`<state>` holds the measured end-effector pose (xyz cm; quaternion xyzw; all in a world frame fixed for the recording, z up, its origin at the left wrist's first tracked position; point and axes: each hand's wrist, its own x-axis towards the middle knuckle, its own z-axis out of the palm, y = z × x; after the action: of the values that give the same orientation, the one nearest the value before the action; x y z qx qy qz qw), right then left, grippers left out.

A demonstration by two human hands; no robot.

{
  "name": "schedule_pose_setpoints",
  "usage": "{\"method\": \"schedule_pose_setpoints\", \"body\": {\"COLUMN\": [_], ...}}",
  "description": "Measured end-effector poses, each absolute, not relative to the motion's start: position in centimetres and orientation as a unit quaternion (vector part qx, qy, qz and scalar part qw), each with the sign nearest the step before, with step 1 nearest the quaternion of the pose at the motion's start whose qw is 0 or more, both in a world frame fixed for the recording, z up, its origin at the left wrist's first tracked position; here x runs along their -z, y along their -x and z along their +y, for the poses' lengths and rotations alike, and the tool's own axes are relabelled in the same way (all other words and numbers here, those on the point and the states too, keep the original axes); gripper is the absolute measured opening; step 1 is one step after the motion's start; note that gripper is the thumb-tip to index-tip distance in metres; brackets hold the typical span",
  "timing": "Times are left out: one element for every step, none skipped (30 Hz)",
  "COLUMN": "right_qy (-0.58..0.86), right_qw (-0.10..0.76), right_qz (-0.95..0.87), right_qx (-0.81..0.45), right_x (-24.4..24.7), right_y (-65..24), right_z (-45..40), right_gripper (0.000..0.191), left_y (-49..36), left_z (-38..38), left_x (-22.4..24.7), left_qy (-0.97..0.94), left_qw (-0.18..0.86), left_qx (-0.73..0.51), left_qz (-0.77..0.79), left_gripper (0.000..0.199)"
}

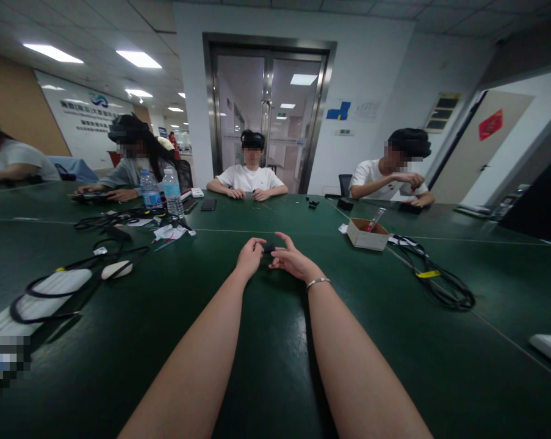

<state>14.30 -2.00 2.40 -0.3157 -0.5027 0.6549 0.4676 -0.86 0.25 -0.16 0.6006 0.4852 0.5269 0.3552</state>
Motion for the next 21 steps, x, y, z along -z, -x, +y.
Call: {"method": "schedule_pose_setpoints", "body": {"right_qy": [0.334, 0.355, 0.374, 0.387, 0.388, 0.377, 0.358, 0.338, 0.323, 0.319, 0.326, 0.34, 0.356, 0.369, 0.374, 0.369, 0.355, 0.338, 0.324, 0.316, 0.319], "right_qw": [0.468, 0.468, 0.468, 0.468, 0.469, 0.47, 0.473, 0.475, 0.478, 0.482, 0.486, 0.487, 0.485, 0.481, 0.477, 0.474, 0.474, 0.478, 0.481, 0.484, 0.486], "right_qz": [-0.496, -0.492, -0.492, -0.495, -0.5, -0.505, -0.508, -0.506, -0.501, -0.494, -0.487, -0.484, -0.485, -0.489, -0.494, -0.499, -0.502, -0.502, -0.498, -0.493, -0.486], "right_qx": [-0.651, -0.642, -0.631, -0.622, -0.616, -0.618, -0.625, -0.635, -0.645, -0.649, -0.649, -0.643, -0.635, -0.628, -0.624, -0.625, -0.63, -0.637, -0.644, -0.65, -0.653], "right_x": [-2.4, -2.39, -2.37, -2.34, -2.32, -2.31, -2.31, -2.3, -2.29, -2.27, -2.24, -2.2, -2.17, -2.14, -2.12, -2.12, -2.12, -2.14, -2.16, -2.17, -2.18], "right_y": [-14.22, -14.11, -14.0, -13.92, -13.89, -13.92, -13.99, -14.08, -14.16, -14.2, -14.19, -14.14, -14.07, -14.01, -13.97, -13.98, -14.01, -14.08, -14.13, -14.17, -14.16], "right_z": [-1.98, -1.93, -1.86, -1.8, -1.77, -1.78, -1.81, -1.86, -1.9, -1.91, -1.89, -1.85, -1.79, -1.74, -1.71, -1.71, -1.73, -1.78, -1.82, -1.84, -1.83], "right_gripper": [0.056, 0.045, 0.036, 0.031, 0.029, 0.033, 0.043, 0.055, 0.065, 0.069, 0.065, 0.055, 0.045, 0.037, 0.033, 0.033, 0.04, 0.05, 0.06, 0.064, 0.062], "left_y": [0.83, 0.81, 0.8, 0.8, 0.8, 0.81, 0.82, 0.82, 0.82, 0.82, 0.82, 0.81, 0.81, 0.8, 0.8, 0.8, 0.8, 0.8, 0.8, 0.8, 0.8], "left_z": [0.25, 0.26, 0.26, 0.27, 0.28, 0.29, 0.3, 0.31, 0.32, 0.33, 0.34, 0.34, 0.35, 0.35, 0.34, 0.33, 0.31, 0.28, 0.27, 0.26, 0.26], "left_x": [0.18, 0.19, 0.2, 0.19, 0.18, 0.16, 0.15, 0.14, 0.14, 0.15, 0.18, 0.2, 0.22, 0.23, 0.22, 0.19, 0.15, 0.1, 0.06, 0.04, 0.04], "left_qy": [-0.602, -0.603, -0.604, -0.604, -0.602, -0.599, -0.595, -0.592, -0.59, -0.59, -0.592, -0.596, -0.598, -0.599, -0.598, -0.595, -0.592, -0.587, -0.583, -0.581, -0.58], "left_qw": [0.355, 0.354, 0.353, 0.351, 0.35, 0.352, 0.354, 0.358, 0.362, 0.365, 0.366, 0.366, 0.363, 0.361, 0.358, 0.358, 0.36, 0.363, 0.366, 0.37, 0.372], "left_qx": [-0.527, -0.527, -0.527, -0.528, -0.53, -0.532, -0.535, -0.536, -0.535, -0.534, -0.531, -0.529, -0.528, -0.528, -0.53, -0.532, -0.533, -0.535, -0.537, -0.539, -0.54], "left_qz": [0.484, 0.482, 0.482, 0.483, 0.484, 0.484, 0.485, 0.485, 0.484, 0.483, 0.482, 0.482, 0.481, 0.482, 0.483, 0.484, 0.486, 0.487, 0.487, 0.485, 0.483], "left_gripper": [0.025, 0.025, 0.024, 0.024, 0.023, 0.023, 0.024, 0.024, 0.024, 0.024, 0.024, 0.024, 0.024, 0.024, 0.024, 0.024, 0.024, 0.025, 0.025, 0.025, 0.025]}}
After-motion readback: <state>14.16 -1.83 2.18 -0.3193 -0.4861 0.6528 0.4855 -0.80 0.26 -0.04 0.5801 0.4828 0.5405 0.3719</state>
